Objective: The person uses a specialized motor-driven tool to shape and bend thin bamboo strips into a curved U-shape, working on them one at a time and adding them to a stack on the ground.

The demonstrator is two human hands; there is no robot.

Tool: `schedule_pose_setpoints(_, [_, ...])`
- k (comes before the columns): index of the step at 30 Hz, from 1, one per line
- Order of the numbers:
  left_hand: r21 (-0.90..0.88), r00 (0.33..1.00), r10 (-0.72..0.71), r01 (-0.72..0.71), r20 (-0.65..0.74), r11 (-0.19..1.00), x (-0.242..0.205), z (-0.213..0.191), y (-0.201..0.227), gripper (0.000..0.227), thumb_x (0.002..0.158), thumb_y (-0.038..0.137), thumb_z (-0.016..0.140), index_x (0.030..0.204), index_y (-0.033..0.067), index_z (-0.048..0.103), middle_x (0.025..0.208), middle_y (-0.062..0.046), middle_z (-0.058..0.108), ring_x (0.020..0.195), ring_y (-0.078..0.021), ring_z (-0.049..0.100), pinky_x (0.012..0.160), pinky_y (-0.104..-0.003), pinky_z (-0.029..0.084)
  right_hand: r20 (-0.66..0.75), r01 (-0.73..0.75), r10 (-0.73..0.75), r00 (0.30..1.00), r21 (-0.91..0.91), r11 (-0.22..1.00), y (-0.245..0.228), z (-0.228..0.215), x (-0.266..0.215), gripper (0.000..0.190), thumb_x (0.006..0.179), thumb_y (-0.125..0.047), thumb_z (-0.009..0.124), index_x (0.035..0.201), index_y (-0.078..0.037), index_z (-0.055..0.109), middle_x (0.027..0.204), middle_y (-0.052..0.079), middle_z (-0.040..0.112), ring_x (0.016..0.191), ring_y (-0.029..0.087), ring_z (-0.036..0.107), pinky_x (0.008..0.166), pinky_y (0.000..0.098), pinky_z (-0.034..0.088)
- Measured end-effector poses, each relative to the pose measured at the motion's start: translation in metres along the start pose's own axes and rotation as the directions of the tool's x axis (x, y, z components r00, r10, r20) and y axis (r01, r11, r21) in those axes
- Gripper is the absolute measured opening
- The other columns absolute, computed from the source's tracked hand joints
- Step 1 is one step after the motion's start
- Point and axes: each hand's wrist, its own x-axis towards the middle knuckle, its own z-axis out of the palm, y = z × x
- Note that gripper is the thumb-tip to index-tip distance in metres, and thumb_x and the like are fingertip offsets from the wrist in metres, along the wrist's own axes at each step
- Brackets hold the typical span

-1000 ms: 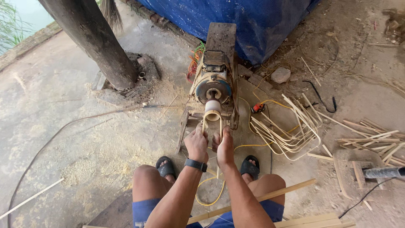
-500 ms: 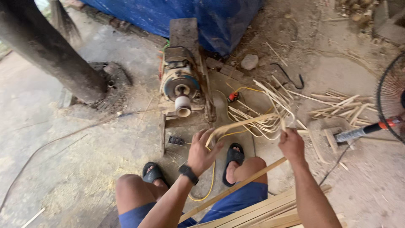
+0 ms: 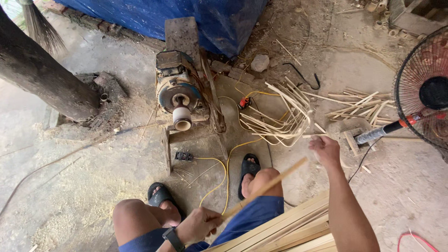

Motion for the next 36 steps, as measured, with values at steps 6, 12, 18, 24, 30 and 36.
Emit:
schedule_pose_setpoints(6, [0.166,0.904,0.255,-0.208,-0.343,0.964,0.002,-0.021,0.019,0.023,0.096,0.021,0.065,0.103,0.0037,0.079,0.064,-0.004,0.073,0.052,-0.0087,0.064,0.051,-0.028,0.051,0.278,0.894,-0.867,0.414,-0.304,0.329,-0.159,0.003,-0.129,0.029,0.102,-0.036,0.054,0.11,-0.013,0.07,0.101,0.011,0.073,0.097,0.029,0.069,0.093,0.0485,0.048])
schedule_pose_setpoints(12, [0.056,0.914,0.355,-0.351,-0.198,0.935,-0.03,-0.006,0.048,0.021,0.091,0.018,0.066,0.106,0.0095,0.078,0.078,-0.008,0.079,0.058,-0.014,0.069,0.056,-0.033,0.058,0.492,0.942,-0.803,0.336,-0.183,0.282,-0.229,0.008,-0.182,0.027,0.087,-0.034,0.068,0.079,-0.008,0.07,0.074,0.009,0.064,0.075,0.028,0.064,0.073,0.0466,0.05])
schedule_pose_setpoints(18, [0.666,0.47,0.715,-0.304,-0.517,0.681,-0.058,-0.051,0.086,0.012,0.085,0.022,0.076,0.083,0.0108,0.08,0.071,-0.013,0.073,0.056,-0.0314,0.067,0.051,-0.042,0.051,0.402,0.91,-0.818,0.412,-0.229,0.346,-0.249,0.023,-0.176,0.047,0.09,-0.036,0.072,0.057,-0.006,0.057,0.057,0.008,0.056,0.056,0.029,0.059,0.054,0.0442,0.046])
schedule_pose_setpoints(24, [0.761,0.46,0.77,-0.261,-0.442,0.593,-0.074,-0.174,0.132,0.023,0.092,0.029,0.071,0.078,0.013,0.08,0.061,-0.007,0.069,0.046,-0.0207,0.062,0.047,-0.038,0.048,0.193,0.89,-0.874,0.445,-0.199,0.409,-0.298,0.085,-0.149,0.045,0.102,-0.033,0.057,0.065,-0.007,0.059,0.067,0.011,0.06,0.063,0.035,0.06,0.056,0.0465,0.046])
schedule_pose_setpoints(30, [0.668,0.5,0.485,0.297,-0.717,0.682,-0.048,-0.256,0.163,0.047,0.095,0.048,0.063,0.073,0.0088,0.076,0.061,-0.016,0.068,0.051,-0.0283,0.061,0.053,-0.044,0.049,0.321,0.752,-0.682,0.657,-0.342,0.564,-0.325,0.17,-0.099,0.068,0.106,-0.045,0.036,0.056,-0.009,0.064,0.051,0.016,0.059,0.046,0.034,0.061,0.052,0.0477,0.05])
schedule_pose_setpoints(36, [0.595,0.456,0.42,0.363,-0.785,0.718,-0.02,-0.288,0.151,0.034,0.088,0.028,0.058,0.064,0.0055,0.066,0.056,-0.01,0.058,0.049,-0.0224,0.054,0.051,-0.042,0.046,0.37,0.725,-0.625,0.688,-0.311,0.614,-0.314,0.209,-0.077,0.071,0.105,-0.044,0.035,0.052,-0.006,0.065,0.042,0.018,0.055,0.036,0.031,0.057,0.044,0.0455,0.047])
